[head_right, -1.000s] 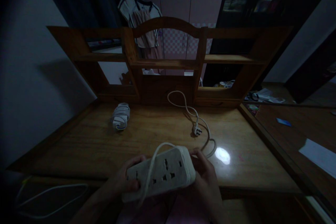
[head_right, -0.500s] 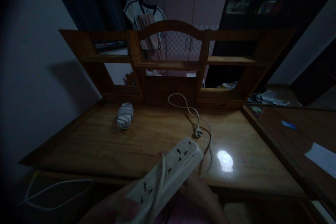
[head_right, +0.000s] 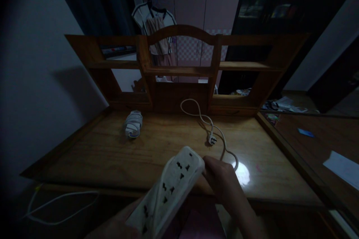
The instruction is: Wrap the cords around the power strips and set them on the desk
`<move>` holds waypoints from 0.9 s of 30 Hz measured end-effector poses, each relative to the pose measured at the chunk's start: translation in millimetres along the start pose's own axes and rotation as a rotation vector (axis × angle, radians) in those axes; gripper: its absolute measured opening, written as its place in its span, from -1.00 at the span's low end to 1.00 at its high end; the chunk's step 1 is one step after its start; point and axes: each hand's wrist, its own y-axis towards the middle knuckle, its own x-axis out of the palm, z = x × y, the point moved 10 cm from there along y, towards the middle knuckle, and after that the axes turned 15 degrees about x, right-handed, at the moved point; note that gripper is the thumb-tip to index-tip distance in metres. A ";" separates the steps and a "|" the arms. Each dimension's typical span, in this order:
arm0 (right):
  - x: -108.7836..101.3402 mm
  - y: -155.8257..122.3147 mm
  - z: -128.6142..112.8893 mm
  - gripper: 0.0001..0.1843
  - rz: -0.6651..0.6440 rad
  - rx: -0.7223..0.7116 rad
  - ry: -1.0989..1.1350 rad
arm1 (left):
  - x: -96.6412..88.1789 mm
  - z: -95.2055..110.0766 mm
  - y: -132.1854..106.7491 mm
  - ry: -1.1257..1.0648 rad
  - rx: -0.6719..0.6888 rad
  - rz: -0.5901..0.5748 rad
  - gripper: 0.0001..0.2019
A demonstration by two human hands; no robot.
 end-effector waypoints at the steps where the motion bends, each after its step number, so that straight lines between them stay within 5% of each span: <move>1: -3.9 -1.8 1.9 -0.78 0.046 0.003 -0.064 | -3.5 2.0 -0.1 -0.031 0.015 0.029 -0.36; 6: -5.5 -12.6 -4.2 -0.81 0.097 -0.119 -0.123 | -38.1 9.8 1.1 -0.082 0.113 0.334 -0.69; 10: 2.7 -18.3 -18.2 -0.92 0.072 -0.224 -0.139 | -63.9 6.7 -1.7 0.159 0.100 0.525 -0.36; 15: 7.3 -20.4 -33.1 -0.90 0.067 -0.272 -0.171 | -75.6 -1.8 -1.1 0.319 0.094 0.535 0.11; 22: 7.1 -19.2 -43.9 -0.91 0.074 -0.302 -0.156 | -76.6 0.0 1.9 0.413 0.139 0.461 0.10; 27: 0.8 -18.2 -39.3 -0.94 0.048 -0.276 -0.110 | -72.8 -11.8 4.2 0.202 0.103 0.329 0.23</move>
